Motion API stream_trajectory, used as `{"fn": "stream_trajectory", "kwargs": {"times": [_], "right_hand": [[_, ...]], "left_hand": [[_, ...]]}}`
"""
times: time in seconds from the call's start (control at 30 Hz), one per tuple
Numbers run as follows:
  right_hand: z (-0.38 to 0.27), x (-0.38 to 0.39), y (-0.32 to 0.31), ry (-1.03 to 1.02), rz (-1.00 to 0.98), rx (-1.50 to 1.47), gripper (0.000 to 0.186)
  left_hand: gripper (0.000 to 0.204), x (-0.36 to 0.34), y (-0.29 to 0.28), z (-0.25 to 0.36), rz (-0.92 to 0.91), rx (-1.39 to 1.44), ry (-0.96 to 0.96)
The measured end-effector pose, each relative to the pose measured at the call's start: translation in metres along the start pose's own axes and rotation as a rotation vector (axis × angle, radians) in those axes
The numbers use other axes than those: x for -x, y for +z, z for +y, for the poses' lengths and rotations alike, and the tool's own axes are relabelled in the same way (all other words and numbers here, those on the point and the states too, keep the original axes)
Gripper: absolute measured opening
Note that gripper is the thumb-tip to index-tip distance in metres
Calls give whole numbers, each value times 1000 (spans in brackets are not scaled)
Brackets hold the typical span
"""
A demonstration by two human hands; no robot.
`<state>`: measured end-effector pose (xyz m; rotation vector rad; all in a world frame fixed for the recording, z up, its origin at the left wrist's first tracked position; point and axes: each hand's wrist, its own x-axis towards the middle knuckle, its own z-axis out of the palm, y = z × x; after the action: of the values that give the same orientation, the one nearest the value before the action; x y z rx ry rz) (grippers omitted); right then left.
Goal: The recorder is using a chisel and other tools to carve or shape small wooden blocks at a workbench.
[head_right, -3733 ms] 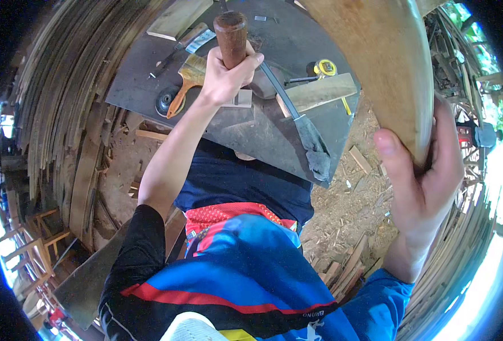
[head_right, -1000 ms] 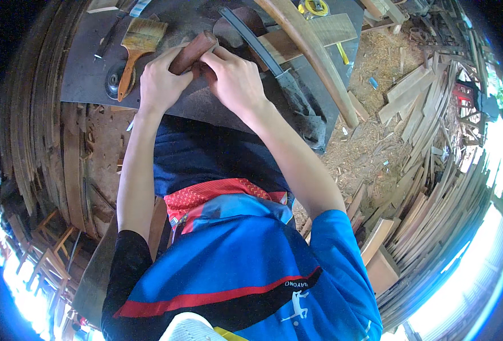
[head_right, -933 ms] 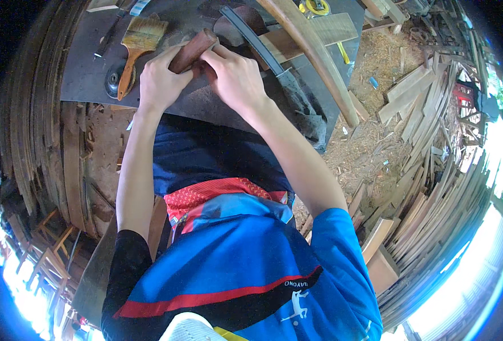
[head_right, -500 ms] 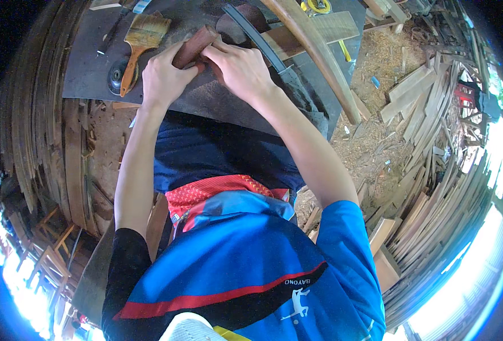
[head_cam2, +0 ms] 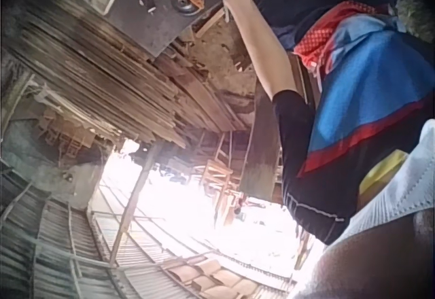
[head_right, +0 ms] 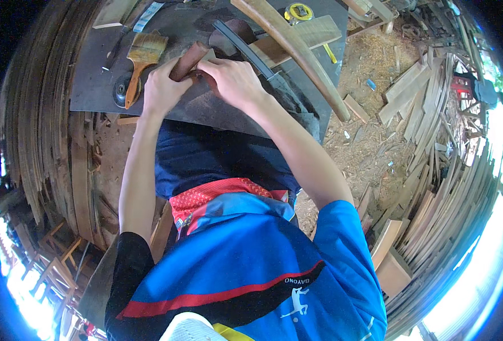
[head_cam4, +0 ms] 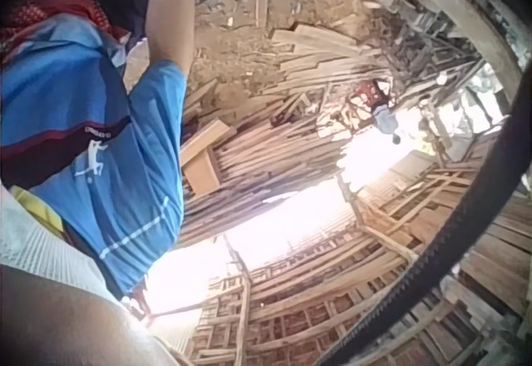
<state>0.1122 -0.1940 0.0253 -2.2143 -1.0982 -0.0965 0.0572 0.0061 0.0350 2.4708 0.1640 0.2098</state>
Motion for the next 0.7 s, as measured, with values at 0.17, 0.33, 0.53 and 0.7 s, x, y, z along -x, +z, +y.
{"fn": "stream_trajectory", "kwargs": {"times": [0.17,0.33,0.53,0.7], "right_hand": [[-6,25,-65,102,330,-15,32],[35,53,-127,321,311,334,41],[27,55,-113,296,291,275,39],[7,39,-104,181,352,175,36]], "left_hand": [[40,-4,-43,0,164,412,-135],[37,5,-102,42,488,1277,-29],[38,-8,-102,69,502,1280,-41],[34,-9,-99,80,434,1429,92]]}}
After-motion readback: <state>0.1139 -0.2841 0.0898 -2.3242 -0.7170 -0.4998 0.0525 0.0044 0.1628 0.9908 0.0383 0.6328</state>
